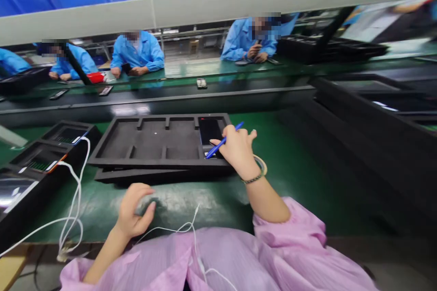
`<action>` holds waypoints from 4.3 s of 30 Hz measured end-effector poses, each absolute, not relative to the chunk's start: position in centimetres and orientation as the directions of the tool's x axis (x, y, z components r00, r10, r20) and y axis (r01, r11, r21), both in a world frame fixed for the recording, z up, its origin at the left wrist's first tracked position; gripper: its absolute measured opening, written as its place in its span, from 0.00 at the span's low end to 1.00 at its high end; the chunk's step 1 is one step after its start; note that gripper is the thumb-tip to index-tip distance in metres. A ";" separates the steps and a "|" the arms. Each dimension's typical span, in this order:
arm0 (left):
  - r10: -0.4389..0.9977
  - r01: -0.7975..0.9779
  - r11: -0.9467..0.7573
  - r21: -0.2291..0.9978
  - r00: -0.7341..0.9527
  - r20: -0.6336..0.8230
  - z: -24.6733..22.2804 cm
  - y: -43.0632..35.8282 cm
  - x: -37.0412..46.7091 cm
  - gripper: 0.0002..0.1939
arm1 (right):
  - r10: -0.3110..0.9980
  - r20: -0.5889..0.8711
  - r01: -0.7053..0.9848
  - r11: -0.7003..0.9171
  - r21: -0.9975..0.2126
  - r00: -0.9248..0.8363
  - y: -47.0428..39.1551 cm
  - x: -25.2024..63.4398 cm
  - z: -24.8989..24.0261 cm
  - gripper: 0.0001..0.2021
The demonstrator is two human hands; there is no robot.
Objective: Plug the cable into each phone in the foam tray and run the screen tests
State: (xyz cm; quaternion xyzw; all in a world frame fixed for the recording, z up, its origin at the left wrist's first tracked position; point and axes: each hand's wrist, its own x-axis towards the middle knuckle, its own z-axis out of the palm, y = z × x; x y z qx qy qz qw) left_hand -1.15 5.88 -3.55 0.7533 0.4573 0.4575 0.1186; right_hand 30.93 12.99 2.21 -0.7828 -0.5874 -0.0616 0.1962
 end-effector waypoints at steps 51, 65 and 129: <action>0.742 -0.252 0.023 0.968 0.652 0.152 6.6 8.1 8.9 0.27 | 0.934 0.140 0.431 -0.017 -0.902 0.330 18.3 33.7 3.0 0.17; 0.625 0.049 0.329 0.943 0.737 -0.257 1.2 6.6 12.8 0.30 | 0.877 0.255 0.386 0.088 -0.918 0.407 15.6 34.5 2.7 0.15; 0.561 -0.291 0.793 0.535 0.691 -0.456 1.2 4.7 16.5 0.10 | 0.873 0.484 0.754 0.357 -0.552 -0.059 17.4 36.7 0.7 0.22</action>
